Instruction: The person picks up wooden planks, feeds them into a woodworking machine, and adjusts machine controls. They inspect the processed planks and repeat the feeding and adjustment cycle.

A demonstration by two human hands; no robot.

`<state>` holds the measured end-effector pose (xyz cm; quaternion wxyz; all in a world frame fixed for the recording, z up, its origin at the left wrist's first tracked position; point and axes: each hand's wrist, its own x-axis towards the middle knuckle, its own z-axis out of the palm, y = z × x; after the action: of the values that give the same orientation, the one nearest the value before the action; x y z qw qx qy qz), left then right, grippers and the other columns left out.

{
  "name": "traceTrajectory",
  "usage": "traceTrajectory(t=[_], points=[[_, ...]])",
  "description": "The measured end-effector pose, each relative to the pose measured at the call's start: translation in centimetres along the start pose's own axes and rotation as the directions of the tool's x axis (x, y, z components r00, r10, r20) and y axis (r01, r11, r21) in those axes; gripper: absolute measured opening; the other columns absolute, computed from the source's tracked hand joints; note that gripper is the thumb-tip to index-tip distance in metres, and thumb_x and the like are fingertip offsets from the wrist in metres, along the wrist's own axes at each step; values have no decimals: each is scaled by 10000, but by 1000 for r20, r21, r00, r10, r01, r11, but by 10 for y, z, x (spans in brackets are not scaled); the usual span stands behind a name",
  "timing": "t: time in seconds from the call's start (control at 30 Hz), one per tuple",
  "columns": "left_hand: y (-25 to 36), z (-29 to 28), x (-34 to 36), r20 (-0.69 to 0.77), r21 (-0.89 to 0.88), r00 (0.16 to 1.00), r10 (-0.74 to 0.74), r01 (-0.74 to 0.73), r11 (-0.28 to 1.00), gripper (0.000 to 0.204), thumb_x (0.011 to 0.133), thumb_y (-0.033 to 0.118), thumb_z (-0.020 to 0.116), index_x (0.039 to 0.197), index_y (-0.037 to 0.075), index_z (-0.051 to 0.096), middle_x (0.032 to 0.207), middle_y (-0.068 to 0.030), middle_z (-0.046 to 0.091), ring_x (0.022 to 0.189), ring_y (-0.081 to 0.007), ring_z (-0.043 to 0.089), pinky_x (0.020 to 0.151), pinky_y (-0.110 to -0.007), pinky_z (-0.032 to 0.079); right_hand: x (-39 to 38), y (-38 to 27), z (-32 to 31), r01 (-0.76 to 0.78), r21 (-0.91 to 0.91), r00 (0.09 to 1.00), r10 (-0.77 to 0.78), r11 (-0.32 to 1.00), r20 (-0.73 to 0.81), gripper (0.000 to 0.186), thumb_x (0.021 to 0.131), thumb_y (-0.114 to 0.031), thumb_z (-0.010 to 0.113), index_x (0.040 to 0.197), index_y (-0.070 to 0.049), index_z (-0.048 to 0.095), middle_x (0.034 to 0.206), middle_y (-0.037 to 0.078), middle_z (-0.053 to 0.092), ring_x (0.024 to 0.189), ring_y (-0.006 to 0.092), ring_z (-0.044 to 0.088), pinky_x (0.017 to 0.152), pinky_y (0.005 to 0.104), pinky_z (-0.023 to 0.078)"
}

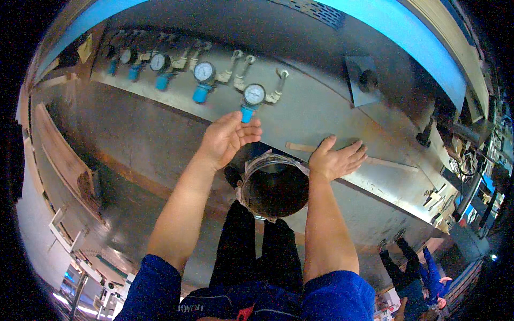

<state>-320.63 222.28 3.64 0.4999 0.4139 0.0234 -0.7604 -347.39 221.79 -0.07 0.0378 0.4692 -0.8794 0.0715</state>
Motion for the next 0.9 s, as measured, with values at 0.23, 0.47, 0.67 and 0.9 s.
traceTrajectory(t=[0.23, 0.47, 0.67, 0.9], points=[[-19, 10, 2, -194, 536, 911, 364, -212, 817, 303, 944, 156, 706, 1172, -21, 613, 982, -106, 704, 837, -191, 681, 793, -345, 563, 0, 1, 2, 3, 1, 1000, -3, 1000, 0, 830, 922, -504, 550, 1539, -7, 301, 1604, 244, 263, 1512, 426, 162, 1235, 527, 127], [-15, 30, -1, -288, 351, 938, 194, -86, 932, 288, 944, 163, 711, 1142, -17, 607, 958, -95, 695, 817, -174, 672, 747, -308, 556, 1, 4, 5, 10, 0, 1000, -10, 1000, -15, 826, 921, -503, 554, 1536, -9, 310, 1602, 248, 266, 1509, 430, 174, 1230, 531, 143], [-21, 20, 0, -261, 240, 939, 222, -160, 957, 278, 945, 166, 721, 1126, -15, 612, 939, -118, 702, 763, -168, 683, 653, -303, 566, -1, 0, 3, 21, -31, 998, -23, 999, -56, 776, 929, -490, 555, 1521, -32, 351, 1590, 216, 311, 1497, 403, 227, 1226, 511, 175], [-30, 31, 1, -324, 262, 900, 291, -211, 942, 238, 948, 181, 726, 1065, -9, 643, 893, -108, 700, 744, -178, 689, 658, -333, 581, 1, 1, 1, -2, -24, 1000, 2, 1000, -7, 813, 927, -494, 559, 1538, -17, 313, 1609, 236, 262, 1515, 409, 176, 1236, 516, 144]])
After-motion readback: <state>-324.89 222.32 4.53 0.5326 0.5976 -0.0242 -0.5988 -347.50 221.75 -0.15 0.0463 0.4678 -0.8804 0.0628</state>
